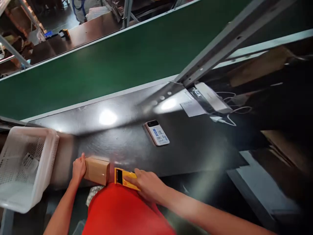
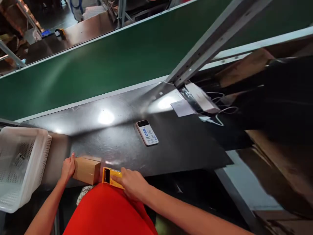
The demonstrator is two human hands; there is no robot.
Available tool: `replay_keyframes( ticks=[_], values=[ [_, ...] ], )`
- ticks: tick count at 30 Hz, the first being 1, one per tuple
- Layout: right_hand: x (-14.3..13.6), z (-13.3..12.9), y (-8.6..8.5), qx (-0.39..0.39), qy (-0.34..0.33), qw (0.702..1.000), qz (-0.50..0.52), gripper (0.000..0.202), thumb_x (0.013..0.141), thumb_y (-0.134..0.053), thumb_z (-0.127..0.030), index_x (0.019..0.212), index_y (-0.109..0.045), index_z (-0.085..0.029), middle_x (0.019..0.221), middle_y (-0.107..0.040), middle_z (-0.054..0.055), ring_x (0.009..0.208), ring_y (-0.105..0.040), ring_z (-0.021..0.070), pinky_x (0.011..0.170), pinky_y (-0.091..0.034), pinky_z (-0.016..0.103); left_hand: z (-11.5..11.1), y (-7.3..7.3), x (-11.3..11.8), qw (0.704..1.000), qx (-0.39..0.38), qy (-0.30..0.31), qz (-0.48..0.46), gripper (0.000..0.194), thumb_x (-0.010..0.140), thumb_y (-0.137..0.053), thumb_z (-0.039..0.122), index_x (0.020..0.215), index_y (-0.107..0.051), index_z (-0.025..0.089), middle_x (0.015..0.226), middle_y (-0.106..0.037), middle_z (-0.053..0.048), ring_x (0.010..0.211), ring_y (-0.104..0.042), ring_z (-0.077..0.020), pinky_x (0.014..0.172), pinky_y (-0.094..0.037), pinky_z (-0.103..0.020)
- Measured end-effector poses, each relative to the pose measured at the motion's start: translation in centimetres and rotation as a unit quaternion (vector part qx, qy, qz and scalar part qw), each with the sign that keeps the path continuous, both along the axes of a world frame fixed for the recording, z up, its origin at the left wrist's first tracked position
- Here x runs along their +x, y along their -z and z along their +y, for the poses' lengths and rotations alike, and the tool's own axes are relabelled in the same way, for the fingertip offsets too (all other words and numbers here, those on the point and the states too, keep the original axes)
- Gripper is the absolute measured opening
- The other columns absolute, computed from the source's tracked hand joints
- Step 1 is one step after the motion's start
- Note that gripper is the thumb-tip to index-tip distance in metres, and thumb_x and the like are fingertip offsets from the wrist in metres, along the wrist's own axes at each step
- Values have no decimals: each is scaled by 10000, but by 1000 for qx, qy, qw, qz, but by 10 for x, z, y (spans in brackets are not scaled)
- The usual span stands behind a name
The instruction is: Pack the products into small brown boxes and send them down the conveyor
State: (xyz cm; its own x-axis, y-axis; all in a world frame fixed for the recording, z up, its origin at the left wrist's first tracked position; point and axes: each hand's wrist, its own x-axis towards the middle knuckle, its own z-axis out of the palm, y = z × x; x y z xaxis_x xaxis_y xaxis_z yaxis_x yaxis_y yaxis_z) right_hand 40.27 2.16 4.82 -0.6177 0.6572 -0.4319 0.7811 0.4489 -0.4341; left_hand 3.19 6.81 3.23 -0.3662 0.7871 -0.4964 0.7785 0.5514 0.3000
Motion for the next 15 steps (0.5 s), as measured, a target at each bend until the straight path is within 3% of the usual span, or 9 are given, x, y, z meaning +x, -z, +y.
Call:
replay_keyframes(
  ticks=[4, 8, 12, 15],
  values=[
    [-37, 6, 14, -1, 43, 998, 45, 570, 864, -678, -144, 1356, -733, -425, 1016, -722, 59, 816, -688, 223, 692, -443, 290, 5, -1, -3, 1000, -13, 13, 9, 805, 1053, -227, 615, 1105, -846, 104, 1131, -832, -264, 1124, -777, -403, 903, -539, -406],
    [-44, -3, 19, -1, 71, 996, 49, 592, 864, -713, -170, 1373, -718, -473, 1058, -717, 56, 865, -693, 238, 730, -460, 302, 7, 1, -4, 1000, -16, 12, 11, 823, 1044, -215, 627, 1133, -839, 98, 1162, -823, -272, 1164, -763, -411, 929, -538, -414],
    [-48, -1, 9, -12, 57, 998, 6, 567, 946, -607, -169, 1421, -695, -466, 1099, -746, 88, 883, -724, 266, 732, -480, 326, 9, 3, -5, 1000, -15, -2, -3, 830, 1027, -225, 648, 1105, -836, 92, 1143, -819, -292, 1156, -753, -441, 941, -530, -453],
    [-58, 11, -4, -31, 91, 995, 19, 503, 914, -634, -171, 1346, -768, -390, 1033, -786, 102, 847, -750, 276, 726, -496, 335, 14, 5, -14, 998, 5, -36, -45, 800, 980, -320, 720, 1022, -840, 115, 1084, -826, -288, 1145, -745, -454, 956, -524, -470]
  ],
)
